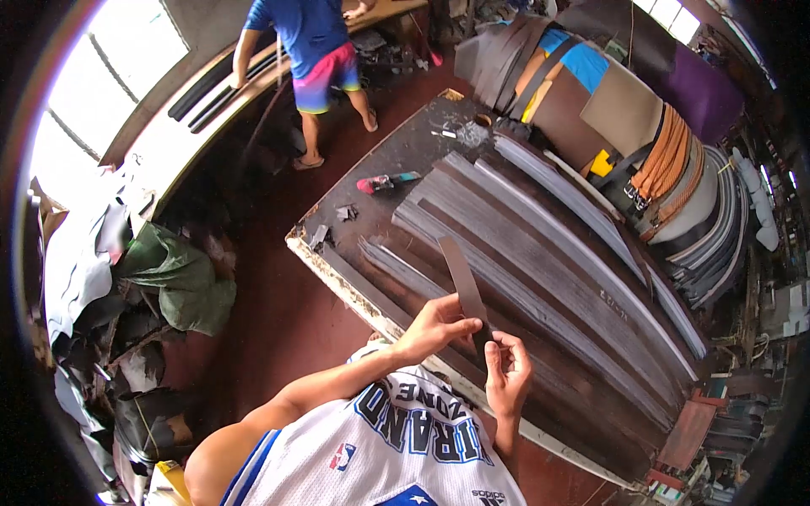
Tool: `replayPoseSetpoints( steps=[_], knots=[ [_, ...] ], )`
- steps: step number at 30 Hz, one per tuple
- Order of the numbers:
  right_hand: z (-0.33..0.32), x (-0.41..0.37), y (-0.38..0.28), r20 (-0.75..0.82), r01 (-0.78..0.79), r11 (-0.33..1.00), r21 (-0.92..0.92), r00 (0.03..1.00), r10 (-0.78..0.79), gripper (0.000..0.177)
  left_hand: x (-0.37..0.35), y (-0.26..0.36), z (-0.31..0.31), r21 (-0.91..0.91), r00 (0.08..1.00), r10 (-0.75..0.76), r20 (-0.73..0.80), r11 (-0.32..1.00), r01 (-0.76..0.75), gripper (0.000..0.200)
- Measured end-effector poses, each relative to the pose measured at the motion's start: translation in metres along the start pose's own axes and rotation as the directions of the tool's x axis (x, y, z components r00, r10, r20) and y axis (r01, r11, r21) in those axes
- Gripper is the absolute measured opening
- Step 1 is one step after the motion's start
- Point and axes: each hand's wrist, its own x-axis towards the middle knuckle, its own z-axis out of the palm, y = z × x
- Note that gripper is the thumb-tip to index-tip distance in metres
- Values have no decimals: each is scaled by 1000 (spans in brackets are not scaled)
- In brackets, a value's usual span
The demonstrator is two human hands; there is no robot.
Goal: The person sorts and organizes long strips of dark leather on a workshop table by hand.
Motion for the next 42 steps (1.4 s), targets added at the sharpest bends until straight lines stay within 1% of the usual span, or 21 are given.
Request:
replayPoseSetpoints(
  steps=[2, 4, 5, 6, 9, 12, 14, 15, 17, 18, 20, 23, 25, 26, 28, 29, 30, 32, 34, 35, 42],
  knots=[
    [-1, 9, -1, 14, -7, 999, 47, 1000, 6, 11, 0, -4, -1, 36, 1000, -27, -3, 999, 27, 18],
    [-5, 13, 1, 96, -106, 991, 77, 990, 99, 11, -1, -4, 0, 51, 1000, 2, 11, 999, -3, 20],
    [-8, 16, 0, 123, -122, 990, 65, 986, 114, 13, -1, -3, -1, 77, 997, 56, 45, 995, -60, 21],
    [-11, 16, 2, 146, -129, 991, 21, 981, 125, 13, 1, -3, -2, 83, 997, 68, 48, 994, -72, 21],
    [-14, 19, 5, 192, -120, 992, 30, 975, 112, 15, 5, -5, -4, 168, 996, 31, 79, 985, -44, 20],
    [-17, 18, 9, 212, -113, 993, 44, 972, 101, 14, 4, 2, 2, 180, 994, 46, 96, 982, -62, 20],
    [-17, 17, 11, 198, -135, 979, 153, 975, 103, 12, 7, -3, 4, 159, 993, 46, 110, 985, -63, 19],
    [-19, 16, 12, 199, -131, 979, 156, 975, 99, 12, 8, -5, 4, 138, 991, 44, 126, 989, -61, 17],
    [-20, 13, 13, 204, -215, 953, 214, 964, 172, 10, 8, -5, 4, 122, 988, 27, 149, 991, -46, 18],
    [-18, 13, 11, 204, -211, 953, 219, 965, 167, 10, 8, -5, 3, 102, 985, 9, 172, 994, -27, 20],
    [-15, 10, 7, 193, -222, 924, 312, 967, 167, 9, 9, -8, 5, 77, 987, 34, 156, 996, -47, 19],
    [-16, 8, 11, 200, -239, 915, 327, 963, 180, 11, 9, -14, 2, 76, 987, -19, 159, 997, 7, 18],
    [-16, 11, 6, 208, -234, 931, 282, 962, 179, 12, 9, -16, 1, 84, 991, -65, 118, 995, 56, 17],
    [-17, 10, 3, 211, -235, 942, 241, 960, 186, 13, 8, -12, 3, 82, 994, -33, 104, 996, 24, 17],
    [-18, 14, 7, 223, -280, 934, 221, 947, 230, 15, 7, -6, 6, 102, 994, -98, 48, 990, 93, 15],
    [-20, 14, 6, 277, -317, 899, 303, 932, 236, 15, 8, -8, 7, 81, 997, -59, 45, 995, 55, 14],
    [-23, 15, 1, 305, -322, 904, 282, 923, 233, 14, 8, -6, 10, 0, 992, -97, 75, 995, 98, 12],
    [-29, 15, 13, 298, -215, 953, 214, 943, 146, 11, 10, -21, 11, -86, 991, -119, 52, 989, 124, 10],
    [-26, 15, 7, 309, -271, 857, 439, 941, 139, 13, 10, -20, 15, -220, 989, -122, 80, 966, 137, 14],
    [-29, 15, 11, 328, -286, 846, 451, 934, 141, 17, 10, -21, 15, -244, 989, -122, 85, 960, 139, 15],
    [-32, 13, 10, 366, -326, 790, 518, 920, 140, 15, 8, -17, 16, -283, 987, -136, 91, 946, 156, 15]
  ],
)
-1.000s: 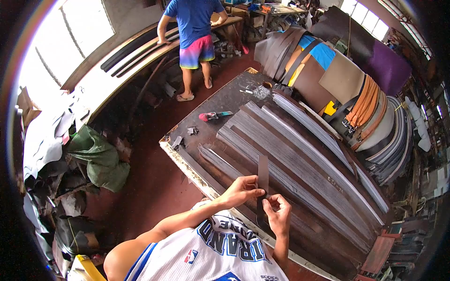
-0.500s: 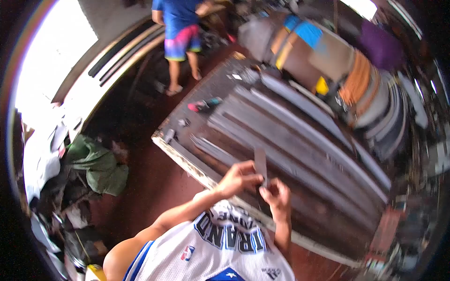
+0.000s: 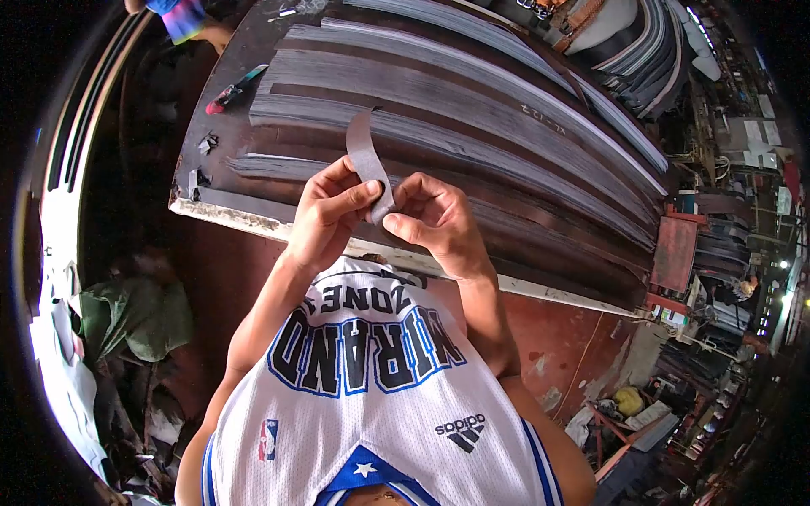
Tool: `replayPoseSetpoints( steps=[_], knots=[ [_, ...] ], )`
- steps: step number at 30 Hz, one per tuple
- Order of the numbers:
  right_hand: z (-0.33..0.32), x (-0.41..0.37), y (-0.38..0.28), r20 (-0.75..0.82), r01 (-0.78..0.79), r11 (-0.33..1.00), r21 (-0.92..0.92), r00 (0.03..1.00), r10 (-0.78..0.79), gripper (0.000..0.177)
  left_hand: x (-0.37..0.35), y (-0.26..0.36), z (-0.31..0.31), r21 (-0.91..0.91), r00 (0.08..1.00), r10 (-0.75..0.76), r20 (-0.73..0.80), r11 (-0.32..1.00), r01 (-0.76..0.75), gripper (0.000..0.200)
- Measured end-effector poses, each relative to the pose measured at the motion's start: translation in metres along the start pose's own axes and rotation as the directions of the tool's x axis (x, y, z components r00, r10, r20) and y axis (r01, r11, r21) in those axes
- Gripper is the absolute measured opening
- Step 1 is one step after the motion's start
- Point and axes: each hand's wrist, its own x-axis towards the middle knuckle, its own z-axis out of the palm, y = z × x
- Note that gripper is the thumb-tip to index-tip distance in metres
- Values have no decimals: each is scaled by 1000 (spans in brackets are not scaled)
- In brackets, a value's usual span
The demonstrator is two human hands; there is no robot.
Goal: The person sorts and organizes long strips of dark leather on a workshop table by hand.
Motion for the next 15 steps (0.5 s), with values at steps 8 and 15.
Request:
replayPoseSetpoints(
  steps=[8, 15],
  knots=[
    [-1, 6, -1, 2, 9, 999, 31, 1000, -9, 14, 7, -2, -2, 24, 1000, 9, -21, 1000, -8, 11],
    [-7, 14, 2, -132, -78, 995, -62, 989, 69, 13, 20, -12, -13, -27, 995, -91, -49, 996, 90, 15]
  ],
)
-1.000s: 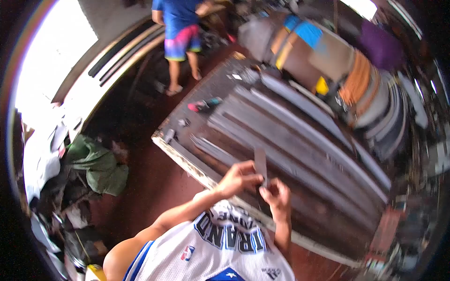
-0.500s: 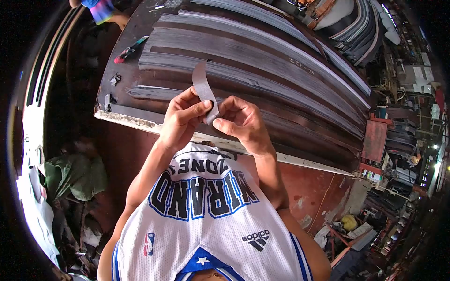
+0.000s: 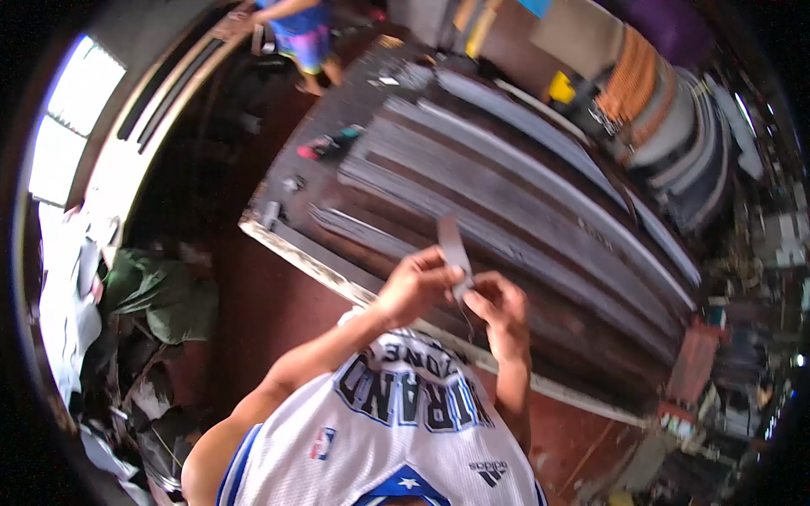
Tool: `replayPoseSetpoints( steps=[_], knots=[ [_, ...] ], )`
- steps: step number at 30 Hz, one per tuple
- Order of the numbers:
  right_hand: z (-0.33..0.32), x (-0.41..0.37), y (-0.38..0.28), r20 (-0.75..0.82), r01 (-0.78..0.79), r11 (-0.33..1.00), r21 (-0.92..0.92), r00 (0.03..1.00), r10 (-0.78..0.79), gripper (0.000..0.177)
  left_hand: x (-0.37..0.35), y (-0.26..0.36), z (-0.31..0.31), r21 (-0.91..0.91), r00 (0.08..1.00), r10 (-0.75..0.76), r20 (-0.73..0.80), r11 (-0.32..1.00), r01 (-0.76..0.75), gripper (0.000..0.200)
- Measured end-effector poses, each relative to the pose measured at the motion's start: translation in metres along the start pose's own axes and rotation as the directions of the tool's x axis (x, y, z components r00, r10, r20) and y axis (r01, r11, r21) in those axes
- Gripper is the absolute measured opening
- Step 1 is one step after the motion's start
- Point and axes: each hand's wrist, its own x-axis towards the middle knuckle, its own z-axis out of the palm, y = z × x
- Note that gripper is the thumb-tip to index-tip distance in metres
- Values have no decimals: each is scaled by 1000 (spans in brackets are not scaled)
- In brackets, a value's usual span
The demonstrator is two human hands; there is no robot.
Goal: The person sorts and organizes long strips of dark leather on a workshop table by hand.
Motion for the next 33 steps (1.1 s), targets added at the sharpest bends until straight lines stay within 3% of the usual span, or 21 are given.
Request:
replayPoseSetpoints(
  steps=[5, 9, 11, 12, 13, 23, 28, 33],
  knots=[
    [-7, 2, 8, -62, 16, 999, 42, 998, -14, 13, 3, -17, -7, -126, 990, -143, 1, 982, 142, 43],
    [-5, -1, 2, -89, 45, 998, 48, 995, -40, 12, 2, -24, -7, -187, 975, -218, 35, 957, 221, 87],
    [-9, -1, 6, -102, 41, 999, 18, 994, -39, 12, 1, -27, -3, -180, 974, -225, 26, 957, 226, 55],
    [-9, -1, 6, -102, 39, 999, 29, 994, -36, 12, 1, -29, -5, -215, 970, -236, 56, 946, 242, 89],
    [-7, -2, 7, -101, 36, 999, 38, 994, -32, 12, 0, -32, -4, -195, 971, -235, 32, 952, 237, 90],
    [-12, 2, 13, -91, 21, 1000, 1, 996, -21, 14, -7, -44, 0, -220, 989, -130, -70, 969, 112, 80],
    [-17, 4, 18, -26, 20, 1000, -19, 999, -20, 13, -8, -48, -1, -159, 989, -59, -136, 987, 37, 49],
    [-19, 3, 18, -18, 5, 999, -54, 1000, -6, 12, -10, -49, -4, -117, 972, 17, -234, 992, -45, 36]
  ],
)
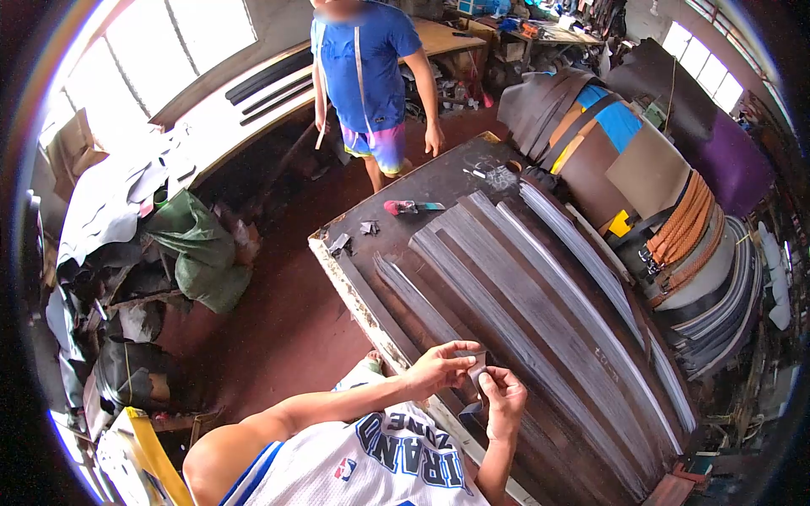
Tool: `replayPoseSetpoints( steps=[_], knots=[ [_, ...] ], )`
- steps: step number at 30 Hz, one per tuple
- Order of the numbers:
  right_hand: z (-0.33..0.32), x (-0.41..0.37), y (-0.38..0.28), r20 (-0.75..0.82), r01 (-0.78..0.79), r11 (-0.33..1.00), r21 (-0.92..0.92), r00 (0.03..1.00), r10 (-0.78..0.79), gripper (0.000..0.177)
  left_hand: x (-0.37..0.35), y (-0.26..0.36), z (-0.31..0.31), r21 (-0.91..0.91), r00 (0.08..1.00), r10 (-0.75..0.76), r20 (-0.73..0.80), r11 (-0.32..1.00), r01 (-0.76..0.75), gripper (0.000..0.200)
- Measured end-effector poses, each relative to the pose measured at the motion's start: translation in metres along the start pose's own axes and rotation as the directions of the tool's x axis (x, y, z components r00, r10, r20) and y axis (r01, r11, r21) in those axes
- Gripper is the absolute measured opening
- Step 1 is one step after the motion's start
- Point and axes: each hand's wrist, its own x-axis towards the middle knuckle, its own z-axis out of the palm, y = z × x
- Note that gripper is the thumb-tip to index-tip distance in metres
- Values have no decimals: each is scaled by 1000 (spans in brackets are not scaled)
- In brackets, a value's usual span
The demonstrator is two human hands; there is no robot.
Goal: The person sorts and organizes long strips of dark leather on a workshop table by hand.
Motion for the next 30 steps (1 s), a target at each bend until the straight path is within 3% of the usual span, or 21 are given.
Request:
replayPoseSetpoints(
  steps=[2, 6, 8, 10, 15, 20, 24, 27, 30],
  knots=[
    [-2, -3, 0, 6, 13, 997, -73, 1000, -12, 13, 3, -4, -5, -40, 998, 60, 7, 997, -59, 35],
    [-4, -6, -3, 24, 64, 971, -229, 998, -60, 13, 1, 6, -1, 82, 991, 135, -19, 988, -133, 38],
    [-3, -5, -2, 29, 32, 988, -149, 999, -28, 15, 2, 11, 2, 147, 990, 135, -47, 981, -127, 37],
    [1, -6, -2, -5, 130, 974, -183, 991, -133, 15, 4, 10, 3, 131, 996, 83, -17, 988, -80, 35],
    [5, -9, -4, -28, 62, 997, -42, 998, -63, 13, 3, 9, 1, 67, 997, 39, 61, 997, -43, 33],
    [3, -15, -8, -57, 27, 998, -50, 998, -30, 13, 5, 18, -11, -42, 999, 6, 46, 999, -4, 36],
    [6, -11, -5, -48, 42, 993, -111, 998, -47, 10, 12, 35, -22, -201, 990, 127, -60, 970, -136, 26],
    [15, -3, -4, 37, 32, 984, -177, 999, -26, 10, 23, 50, -46, -150, 941, 296, -164, 935, -320, 25],
    [24, 4, 3, 44, 3, 970, -243, 999, 8, 8, 29, 68, -80, -158, 867, 400, -298, 875, -458, 39]
  ],
)
